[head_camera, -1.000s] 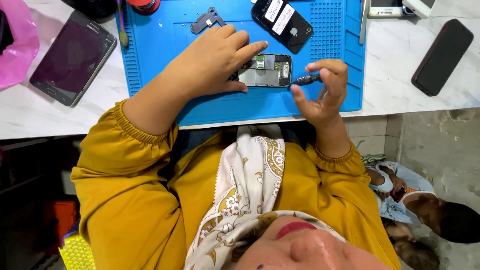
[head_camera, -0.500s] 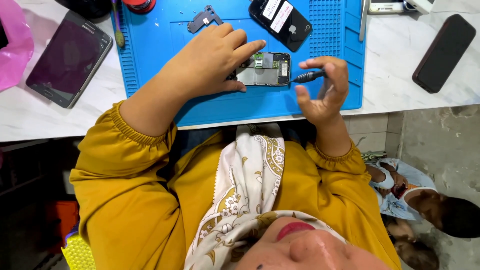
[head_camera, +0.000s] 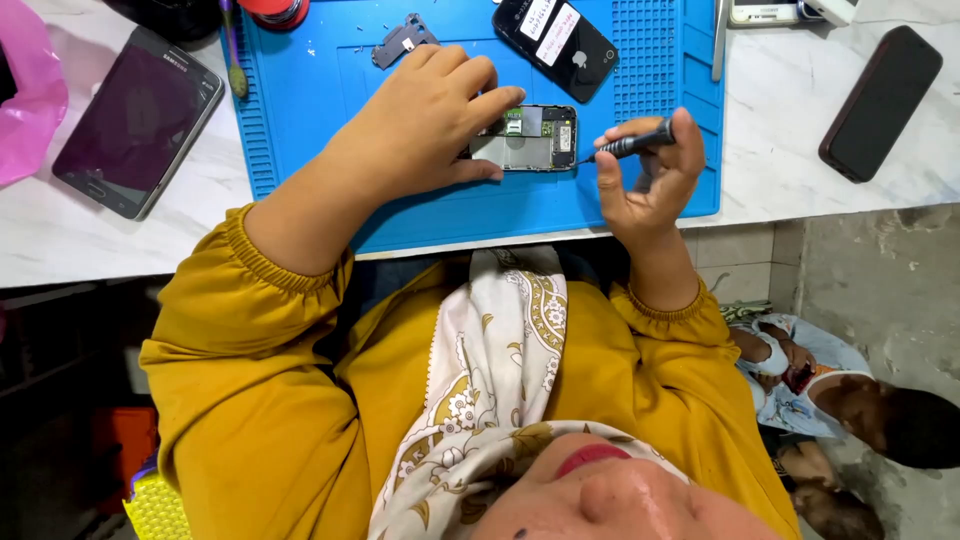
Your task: Disassembling a smartphone by removing internal screws and components using a precision screwdriver on a repair mat.
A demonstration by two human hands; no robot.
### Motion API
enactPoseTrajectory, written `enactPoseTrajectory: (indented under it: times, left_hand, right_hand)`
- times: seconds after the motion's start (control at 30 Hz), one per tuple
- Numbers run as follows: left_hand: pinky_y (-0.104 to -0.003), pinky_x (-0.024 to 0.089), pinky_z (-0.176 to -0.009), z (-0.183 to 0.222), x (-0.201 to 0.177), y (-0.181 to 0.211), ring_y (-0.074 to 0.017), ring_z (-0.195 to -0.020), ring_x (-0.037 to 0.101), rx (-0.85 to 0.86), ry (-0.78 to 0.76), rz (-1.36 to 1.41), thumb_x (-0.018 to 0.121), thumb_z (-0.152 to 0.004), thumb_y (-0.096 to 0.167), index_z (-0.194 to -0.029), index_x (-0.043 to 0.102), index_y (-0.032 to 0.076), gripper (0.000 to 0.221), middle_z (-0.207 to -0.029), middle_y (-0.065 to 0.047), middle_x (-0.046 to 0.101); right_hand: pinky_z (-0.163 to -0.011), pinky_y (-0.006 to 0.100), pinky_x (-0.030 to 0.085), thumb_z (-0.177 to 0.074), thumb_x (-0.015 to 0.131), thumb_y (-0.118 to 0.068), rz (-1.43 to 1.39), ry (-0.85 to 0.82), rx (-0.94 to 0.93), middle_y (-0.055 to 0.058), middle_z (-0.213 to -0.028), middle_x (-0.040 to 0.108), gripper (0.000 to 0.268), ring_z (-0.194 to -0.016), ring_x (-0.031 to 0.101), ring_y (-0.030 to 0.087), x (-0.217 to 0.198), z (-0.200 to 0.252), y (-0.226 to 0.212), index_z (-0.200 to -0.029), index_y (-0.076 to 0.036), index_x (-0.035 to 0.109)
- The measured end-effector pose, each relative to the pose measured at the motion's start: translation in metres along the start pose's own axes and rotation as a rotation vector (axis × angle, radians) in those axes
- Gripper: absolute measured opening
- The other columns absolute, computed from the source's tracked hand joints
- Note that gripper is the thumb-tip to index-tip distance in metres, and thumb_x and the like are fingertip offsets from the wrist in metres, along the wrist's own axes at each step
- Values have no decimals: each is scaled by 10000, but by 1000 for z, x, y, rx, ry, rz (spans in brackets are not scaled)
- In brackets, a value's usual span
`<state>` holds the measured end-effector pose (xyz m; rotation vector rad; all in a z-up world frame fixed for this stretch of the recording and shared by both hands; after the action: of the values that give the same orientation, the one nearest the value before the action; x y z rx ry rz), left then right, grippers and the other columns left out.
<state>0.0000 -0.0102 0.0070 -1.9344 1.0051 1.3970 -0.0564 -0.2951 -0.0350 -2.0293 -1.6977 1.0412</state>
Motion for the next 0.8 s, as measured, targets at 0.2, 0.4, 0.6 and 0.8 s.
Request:
enactPoseTrajectory:
  times: [0.2, 0.4, 0.6, 0.8]
  left_hand:
    - [-409, 464, -902, -13, 3, 19, -268, -940, 564, 80, 207, 75, 905, -853, 434, -1044, 625, 159, 437, -1081, -35, 609]
    - [-390, 477, -620, -31, 26, 42, -264, -815, 535, 186, 282, 163, 739, -920, 85, -998, 684, 106, 98, -946, -84, 568]
    - [-348, 428, -437, -57, 48, 62, -208, -604, 536, 204, 150, -64, 755, -778, 63, -736, 594, 178, 203, -734, 0, 504]
    - [-319, 269, -375, -71, 58, 81, -175, -459, 407, 182, -79, -126, 717, -801, -61, -572, 547, 200, 387, -635, 20, 402]
  right_hand:
    - [-825, 455, 606, -1056, 632, 23, 27, 114, -51, 261, -1032, 585, 721, -875, 624, 351, 1, 0, -1, -1604, -204, 223]
    - [-794, 441, 585, -1045, 631, 20, 82, 211, -131, 244, -972, 580, 707, -855, 609, 345, 2, -8, -5, -1591, -211, 245]
    - [-801, 445, 602, -1064, 636, 13, 40, 334, -71, 244, -969, 588, 671, -841, 605, 331, -3, -8, -8, -1580, -202, 265]
    - [-830, 441, 627, -1077, 642, 24, -32, 338, -12, 255, -1041, 587, 688, -859, 613, 325, -8, -5, -5, -1596, -191, 245]
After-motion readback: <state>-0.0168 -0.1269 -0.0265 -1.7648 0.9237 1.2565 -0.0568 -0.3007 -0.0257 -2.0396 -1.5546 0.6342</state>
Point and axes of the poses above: each hand's wrist, its own z-axis away from the middle knuckle, its own x-axis out of the palm, y = z × x, the point moved 1 cm from there along -z, towards the middle knuckle
